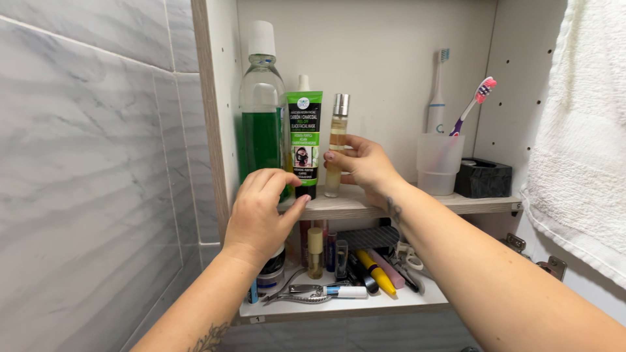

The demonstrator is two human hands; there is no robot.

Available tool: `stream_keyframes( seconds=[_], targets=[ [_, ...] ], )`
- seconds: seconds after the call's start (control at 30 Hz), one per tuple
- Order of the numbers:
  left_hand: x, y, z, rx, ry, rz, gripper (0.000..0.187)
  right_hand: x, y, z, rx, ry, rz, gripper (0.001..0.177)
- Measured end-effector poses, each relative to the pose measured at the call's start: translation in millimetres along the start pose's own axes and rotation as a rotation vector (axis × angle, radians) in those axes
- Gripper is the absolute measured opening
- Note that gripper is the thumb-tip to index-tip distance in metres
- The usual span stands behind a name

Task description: The person wipes various hygiene products with a cloth and places them onto a bathroom cabinet shelf, including a large bottle of mouthwash, a facial mask tube, a spray bottle, and small cosmetic containers.

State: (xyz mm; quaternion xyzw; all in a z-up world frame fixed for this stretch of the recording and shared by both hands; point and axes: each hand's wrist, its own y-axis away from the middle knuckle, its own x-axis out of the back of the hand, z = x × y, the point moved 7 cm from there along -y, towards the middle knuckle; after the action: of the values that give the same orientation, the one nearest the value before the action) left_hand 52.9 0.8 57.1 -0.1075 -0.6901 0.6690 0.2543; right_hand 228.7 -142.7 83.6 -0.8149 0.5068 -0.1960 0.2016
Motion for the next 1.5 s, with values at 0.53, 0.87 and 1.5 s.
stream_keyframes(
  seconds=[0.53,0.87,1.5],
  targets=[
    [-16,9,-3,-0.108,-0.083,0.017,0.022,-1,-32,29,-0.159,0.092,0.025,0.039],
    [-17,11,-4,-0.101,-0.101,0.007,0.022,-2,-33,31,-0.214,0.212,0.02,0.044],
    [-18,11,-3,-0.082,-0.113,-0.009,0.021,7,-32,40,-0.196,0.24,0.08,0.038]
  ],
)
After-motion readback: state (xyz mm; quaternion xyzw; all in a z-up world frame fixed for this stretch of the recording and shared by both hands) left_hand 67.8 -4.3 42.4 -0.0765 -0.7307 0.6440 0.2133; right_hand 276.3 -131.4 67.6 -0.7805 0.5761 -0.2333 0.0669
